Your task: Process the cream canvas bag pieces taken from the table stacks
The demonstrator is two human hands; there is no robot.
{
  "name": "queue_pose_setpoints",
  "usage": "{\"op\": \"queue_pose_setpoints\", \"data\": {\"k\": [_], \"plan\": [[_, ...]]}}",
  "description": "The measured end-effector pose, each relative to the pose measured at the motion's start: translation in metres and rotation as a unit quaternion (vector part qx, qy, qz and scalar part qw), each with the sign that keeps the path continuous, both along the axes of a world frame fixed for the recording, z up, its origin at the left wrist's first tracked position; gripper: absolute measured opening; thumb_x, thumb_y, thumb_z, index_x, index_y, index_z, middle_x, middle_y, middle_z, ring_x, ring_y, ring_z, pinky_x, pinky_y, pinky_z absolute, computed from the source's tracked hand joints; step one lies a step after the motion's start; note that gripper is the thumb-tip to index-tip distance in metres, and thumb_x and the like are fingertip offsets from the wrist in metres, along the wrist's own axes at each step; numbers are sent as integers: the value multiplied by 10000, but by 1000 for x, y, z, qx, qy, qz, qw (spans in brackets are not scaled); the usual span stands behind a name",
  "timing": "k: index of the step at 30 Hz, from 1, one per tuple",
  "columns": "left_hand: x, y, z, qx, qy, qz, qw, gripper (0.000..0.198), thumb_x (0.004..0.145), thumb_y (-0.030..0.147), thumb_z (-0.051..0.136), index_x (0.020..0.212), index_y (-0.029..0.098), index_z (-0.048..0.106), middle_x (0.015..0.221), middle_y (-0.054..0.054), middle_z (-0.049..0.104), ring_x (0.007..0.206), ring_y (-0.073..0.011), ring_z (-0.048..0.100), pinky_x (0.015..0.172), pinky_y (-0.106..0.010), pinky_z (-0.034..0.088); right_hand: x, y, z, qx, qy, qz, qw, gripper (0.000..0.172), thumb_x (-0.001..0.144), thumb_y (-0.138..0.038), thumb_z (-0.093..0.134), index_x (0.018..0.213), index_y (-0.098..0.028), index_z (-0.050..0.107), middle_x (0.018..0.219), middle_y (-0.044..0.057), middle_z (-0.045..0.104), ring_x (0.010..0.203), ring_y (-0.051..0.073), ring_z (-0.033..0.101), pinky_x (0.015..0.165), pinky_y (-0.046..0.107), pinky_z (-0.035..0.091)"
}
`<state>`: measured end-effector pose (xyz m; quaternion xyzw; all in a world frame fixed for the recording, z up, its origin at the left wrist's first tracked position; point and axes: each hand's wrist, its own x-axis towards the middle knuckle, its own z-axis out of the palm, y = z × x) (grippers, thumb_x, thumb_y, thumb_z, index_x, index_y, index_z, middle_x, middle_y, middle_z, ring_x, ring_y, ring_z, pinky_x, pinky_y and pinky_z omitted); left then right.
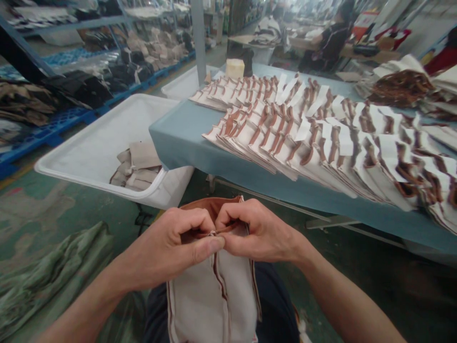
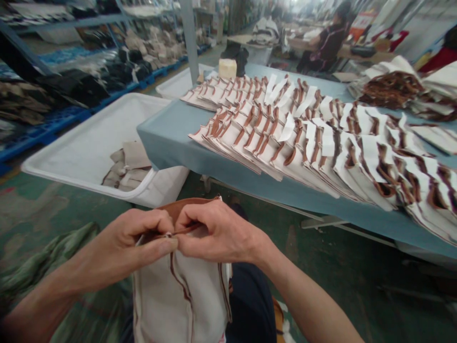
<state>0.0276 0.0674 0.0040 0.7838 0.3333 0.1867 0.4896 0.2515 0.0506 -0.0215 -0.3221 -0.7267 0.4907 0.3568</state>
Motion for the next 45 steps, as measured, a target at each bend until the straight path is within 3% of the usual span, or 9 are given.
{"op": "queue_pose_setpoints", "data": {"k": [7,10,12,17,28,31,38,42,45], "plan": [[-12,0,1,65,40,-58,995,295,1050,216,501,840,188,706,708,64,634,640,-79,556,615,-173,407,3,-4,-5,-8,-29,-1,1000,223,974,-327,731,842,-173,638,690,-66,562,589,71,450,547,200,329],[-14,-1,1,70,46,-44,996,269,1001,188,517,829,187,723,677,70,623,602,-77,547,576,-168,401,2,-3,-6,54,-36,-12,998,162,999,-279,696,880,-176,655,747,-46,630,631,80,519,593,203,386],[-12,-2,2,67,46,-14,997,250,933,168,517,785,182,719,638,74,597,560,-75,521,533,-168,383,0,-2,-5,139,-59,-29,988,103,1009,-213,657,911,-184,666,784,-26,686,665,95,578,649,215,445],[-6,-6,7,52,33,52,997,276,864,232,486,695,176,696,610,50,634,543,-94,557,516,-167,423,-4,-1,-6,376,-136,-91,912,154,1055,-120,585,967,-180,696,829,43,798,751,149,728,757,271,541],[-5,-8,4,82,33,69,994,247,846,202,495,646,189,640,583,58,584,519,-87,509,497,-178,394,-11,-4,1,487,-292,-111,816,320,1059,-92,537,792,-200,676,778,7,817,698,146,745,659,302,525],[-7,-7,0,69,41,71,994,238,845,213,494,667,186,649,600,54,594,532,-93,516,504,-185,392,-12,1,-1,478,-269,-116,828,318,1004,-68,526,748,-203,658,679,-11,754,614,139,680,609,298,472],[-16,-6,-14,48,25,94,994,208,831,213,534,683,189,678,572,67,564,504,-87,456,478,-189,339,-9,11,-11,313,-172,-57,932,196,936,-89,504,903,-201,661,712,-7,744,614,134,656,632,253,452],[-17,-6,-9,49,14,89,995,195,815,183,541,698,189,697,600,58,607,527,-91,502,497,-186,368,-7,11,-7,262,-147,-21,954,137,1027,-149,539,988,-187,664,841,30,787,714,142,715,697,250,506],[-14,-5,-3,58,24,86,994,235,835,214,522,677,182,693,588,51,605,517,-93,520,491,-183,391,-7,11,-6,285,-132,-28,949,79,1067,-226,609,1015,-195,660,881,36,805,751,141,748,689,239,512]]}}
